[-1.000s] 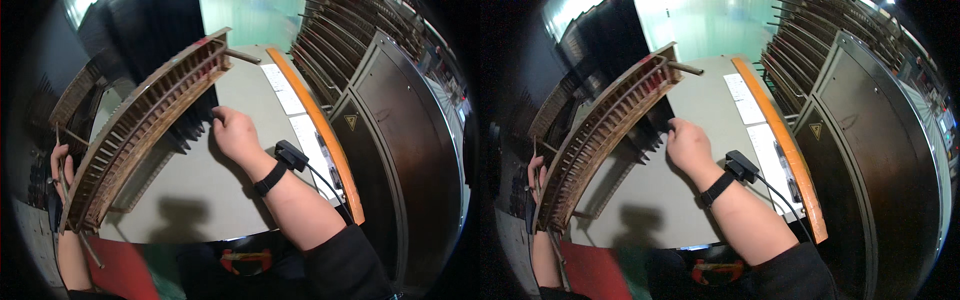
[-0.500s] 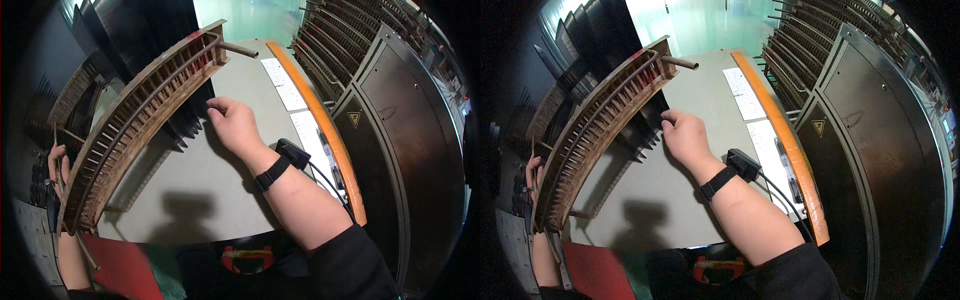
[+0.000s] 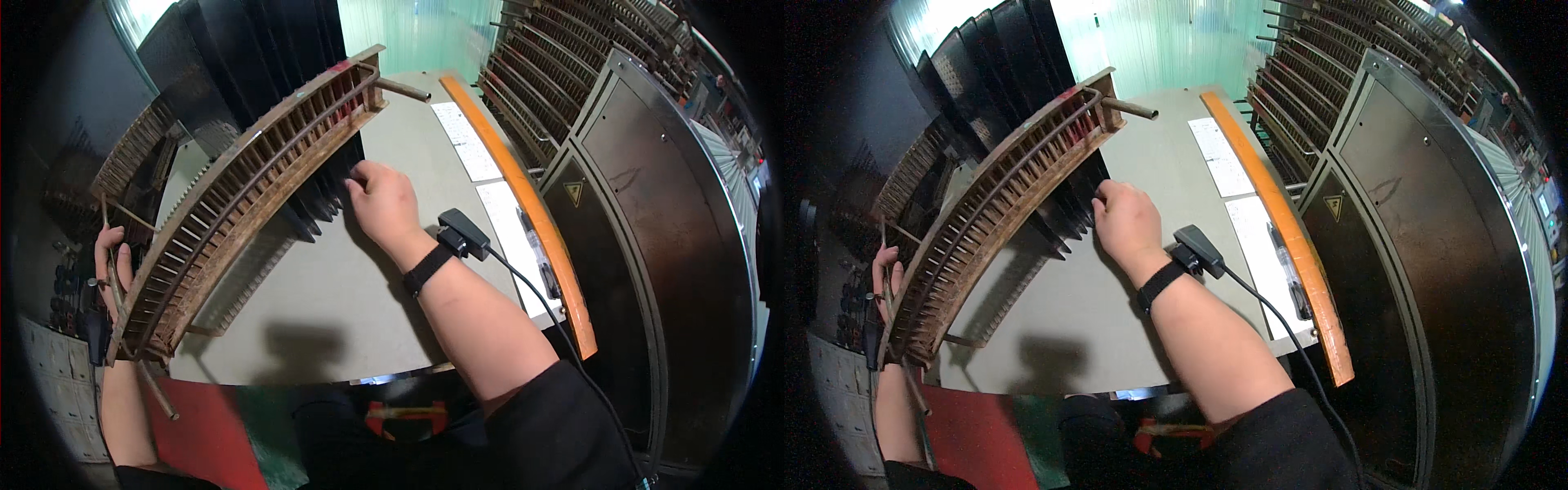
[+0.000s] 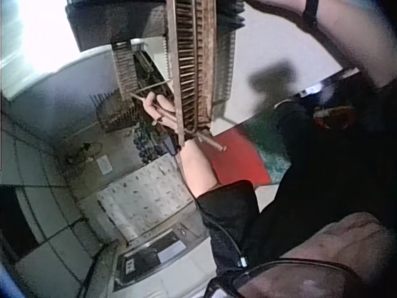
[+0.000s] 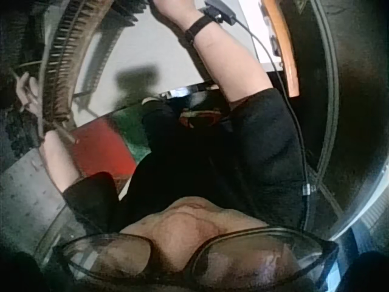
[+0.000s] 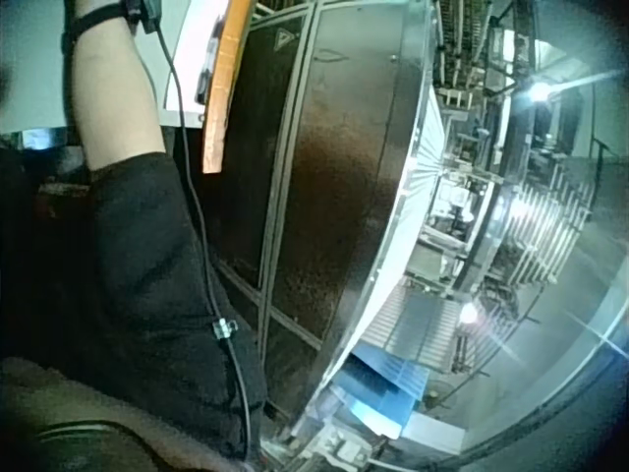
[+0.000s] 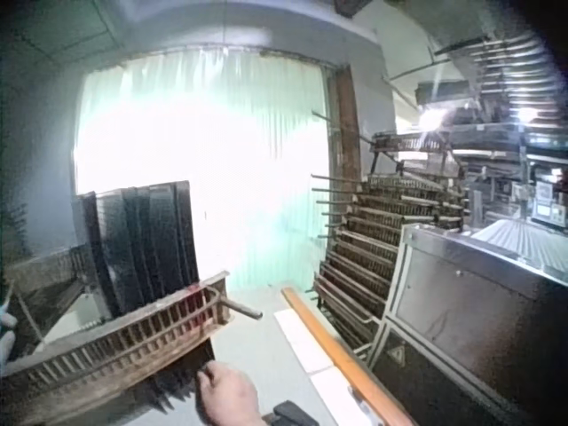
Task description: Sorting large patterned sheets into a vertical storage rack.
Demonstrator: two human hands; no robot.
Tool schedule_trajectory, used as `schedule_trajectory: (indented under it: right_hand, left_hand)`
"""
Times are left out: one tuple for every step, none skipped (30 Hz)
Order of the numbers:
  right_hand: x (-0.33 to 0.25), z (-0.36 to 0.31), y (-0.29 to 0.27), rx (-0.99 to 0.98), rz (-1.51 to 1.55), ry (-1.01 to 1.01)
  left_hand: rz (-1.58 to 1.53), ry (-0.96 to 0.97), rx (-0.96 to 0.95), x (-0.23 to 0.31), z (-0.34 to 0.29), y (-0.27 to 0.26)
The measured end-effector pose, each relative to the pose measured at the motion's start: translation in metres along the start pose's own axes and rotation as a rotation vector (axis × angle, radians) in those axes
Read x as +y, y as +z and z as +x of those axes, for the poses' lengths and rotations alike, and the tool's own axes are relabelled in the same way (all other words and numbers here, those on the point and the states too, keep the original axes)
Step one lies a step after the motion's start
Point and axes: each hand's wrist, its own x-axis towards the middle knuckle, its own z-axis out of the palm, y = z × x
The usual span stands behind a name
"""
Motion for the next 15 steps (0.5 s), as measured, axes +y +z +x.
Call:
schedule_trajectory:
  right_hand:
    - [-0.0003, -0.0024, -0.0014, -0.012, 0.042, 0.028]
    - [-0.0008, -0.0032, -0.0009, -0.028, 0.084, 0.056]
    - [-0.0006, -0.0022, -0.0006, -0.030, 0.091, 0.050]
    - [0.0003, -0.0011, -0.0007, 0.087, 0.138, 0.060]
    - [0.0002, -0.0003, -0.0038, 0.206, 0.182, 0.072]
    - [0.0002, -0.0013, -0.0067, 0.166, 0.182, 0.114]
    - [-0.0008, -0.0013, -0.0067, 0.163, 0.184, 0.113]
    - [-0.0016, -0.0012, -0.0061, 0.122, 0.177, 0.115]
    - [-0.0013, -0.0022, -0.0063, 0.081, 0.167, 0.119]
    - [-0.0002, -0.0017, -0.0066, 0.077, 0.166, 0.122]
    - [0.0005, 0.0008, -0.0073, 0.100, 0.154, 0.100]
    - [0.0010, 0.0020, -0.0076, 0.123, 0.142, 0.078]
    - [0.0009, 0.0019, -0.0076, 0.121, 0.143, 0.080]
    - [0.0008, 0.0018, -0.0071, 0.135, 0.160, 0.106]
    - [0.0007, 0.0019, -0.0069, 0.150, 0.176, 0.131]
  left_hand:
    - [0.000, 0.004, -0.020, -0.0002, 0.0003, -0.0031]
    - [0.009, -0.002, -0.044, -0.0025, 0.0004, -0.0058]
    - [-0.024, -0.012, -0.046, -0.0029, -0.0022, -0.0049]
    - [-0.018, -0.004, -0.034, -0.0024, -0.0034, -0.0026]
    - [-0.015, 0.005, -0.022, -0.0013, -0.0032, -0.0006]
    - [-0.012, 0.004, -0.021, -0.0018, -0.0029, -0.0017]
    - [0.003, 0.004, -0.025, -0.0023, -0.0029, -0.0026]
    - [0.018, 0.004, -0.029, -0.0029, -0.0030, -0.0032]
    - [0.018, 0.000, -0.032, -0.0011, -0.0030, -0.0020]
    - [0.001, -0.012, -0.018, 0.0024, -0.0027, 0.0000]
    - [-0.014, -0.022, -0.003, 0.0049, -0.0013, 0.0005]
    - [-0.012, -0.023, -0.005, 0.0052, -0.0004, 0.0004]
    - [-0.007, -0.025, -0.002, 0.0056, 0.0005, 0.0003]
    - [-0.004, -0.028, 0.002, 0.0047, 0.0002, 0.0012]
    - [-0.004, -0.029, 0.001, 0.0035, -0.0001, 0.0021]
